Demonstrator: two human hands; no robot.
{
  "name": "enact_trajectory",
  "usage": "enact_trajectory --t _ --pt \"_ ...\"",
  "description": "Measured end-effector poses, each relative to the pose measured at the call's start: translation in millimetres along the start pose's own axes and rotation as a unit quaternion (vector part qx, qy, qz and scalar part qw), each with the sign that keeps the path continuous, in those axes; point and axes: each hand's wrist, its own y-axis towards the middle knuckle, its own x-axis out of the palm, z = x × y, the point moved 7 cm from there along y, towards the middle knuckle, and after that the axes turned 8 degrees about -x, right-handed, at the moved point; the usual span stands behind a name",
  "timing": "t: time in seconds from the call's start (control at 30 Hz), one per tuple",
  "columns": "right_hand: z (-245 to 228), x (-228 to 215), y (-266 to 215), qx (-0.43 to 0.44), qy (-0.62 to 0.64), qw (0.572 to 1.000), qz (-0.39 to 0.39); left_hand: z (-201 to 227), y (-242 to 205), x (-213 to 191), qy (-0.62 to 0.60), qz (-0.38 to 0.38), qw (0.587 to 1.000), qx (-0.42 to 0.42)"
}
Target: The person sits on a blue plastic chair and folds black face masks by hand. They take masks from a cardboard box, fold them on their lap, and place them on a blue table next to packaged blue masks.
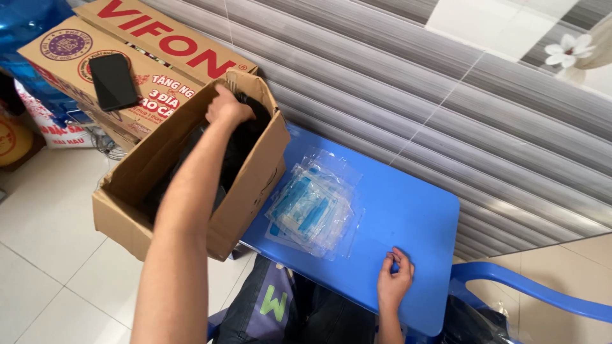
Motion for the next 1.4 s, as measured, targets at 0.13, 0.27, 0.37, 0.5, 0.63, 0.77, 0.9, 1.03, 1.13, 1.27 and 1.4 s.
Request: enact_trajectory --t 0.13,0.27,0.37,0.5,0.63,0.77,0.9,1.03,1.13,1.27,1.4 --pt "6 0 -1 0.016 -0.003 1.000 -0.007 -1 9 -29 -0.039 0.007 0.998 0.044" --pt "4 0 -1 -0.011 -0.013 1.000 -0.011 9 -35 -96 -0.134 0.149 0.948 0.247" --pt "7 0 -5 -0.012 -0.012 1.000 -0.015 -2 -129 -135 -0.162 0.246 0.871 0.393" --pt "-1 3 -3 0.026 0.035 0.999 -0.030 -27 -259 -113 -0.135 0.319 0.728 0.592" --pt "-41 8 -13 0.086 0.233 0.966 -0.068 -66 -315 16 -0.145 0.247 0.678 0.677" --pt "-121 4 -30 -0.029 0.312 0.929 -0.197 -91 -292 174 -0.093 -0.084 0.804 0.581" --pt "-107 9 -29 0.008 0.312 0.934 -0.175 -83 -310 211 -0.100 -0.204 0.778 0.586" --pt "-90 4 -32 0.038 0.320 0.937 -0.139 -84 -318 217 -0.142 -0.195 0.729 0.640" --pt "-64 15 -42 0.066 0.301 0.942 -0.134 -93 -320 236 -0.080 -0.203 0.739 0.637" --pt "-36 32 -55 0.105 0.293 0.941 -0.132 -104 -321 259 -0.035 -0.185 0.763 0.618" --pt "-63 22 -47 0.094 0.324 0.930 -0.145 -99 -338 235 -0.042 -0.163 0.756 0.632"
